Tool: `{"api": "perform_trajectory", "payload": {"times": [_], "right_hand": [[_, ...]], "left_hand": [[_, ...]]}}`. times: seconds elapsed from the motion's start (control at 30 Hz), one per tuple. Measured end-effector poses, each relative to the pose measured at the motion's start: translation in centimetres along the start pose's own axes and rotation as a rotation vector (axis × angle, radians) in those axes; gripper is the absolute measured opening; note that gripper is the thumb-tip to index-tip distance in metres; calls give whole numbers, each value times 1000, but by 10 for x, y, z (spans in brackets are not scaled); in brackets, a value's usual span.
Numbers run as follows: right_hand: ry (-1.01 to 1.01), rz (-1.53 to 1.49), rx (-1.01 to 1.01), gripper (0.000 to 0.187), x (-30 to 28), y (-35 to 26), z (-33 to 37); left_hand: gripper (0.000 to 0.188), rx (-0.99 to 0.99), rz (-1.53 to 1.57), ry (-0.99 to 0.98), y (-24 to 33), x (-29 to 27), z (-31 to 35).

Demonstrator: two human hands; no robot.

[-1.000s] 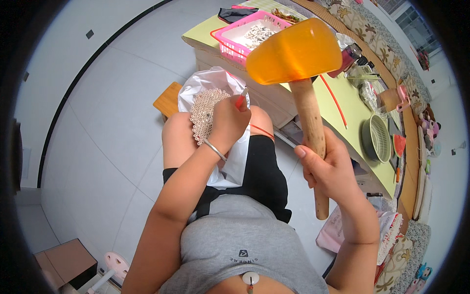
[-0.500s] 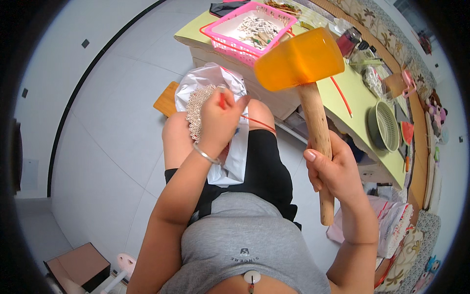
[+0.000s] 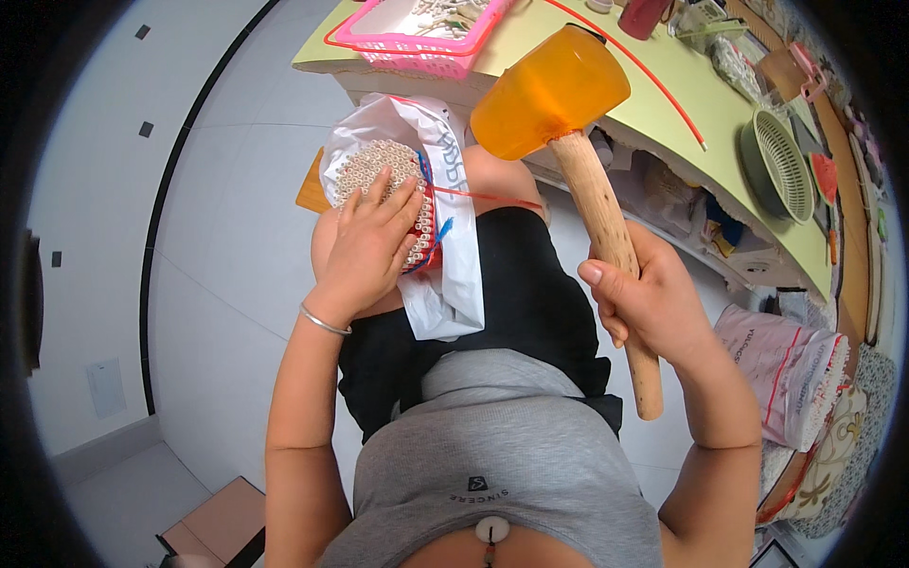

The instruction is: The person inserts small white beads into a flexible red mesh grid by hand and taps them into place using a yellow mallet.

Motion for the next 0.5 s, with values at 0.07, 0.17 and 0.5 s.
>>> {"api": "perform_trajectory", "payload": {"times": [0.07, 0.17, 0.5], "right_hand": [[-5, -25, 19, 27, 0, 1, -1], [-21, -51, 40, 27, 1, 6, -3], [-36, -71, 54, 25, 2, 16, -3]], "left_hand": [[30, -17, -18, 9, 0, -2, -3], [18, -19, 169, 173, -6, -15, -9], [9, -87, 86, 60, 7, -11, -26]]}}
Point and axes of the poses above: each hand's wrist, its own z-axis away from the middle knuckle, its own x-axis out of the palm, y = z × x, the point moved 6 cm from there along -z, towards the middle knuckle, and after that the axes turned 13 degrees about z, right-handed, at the moved point
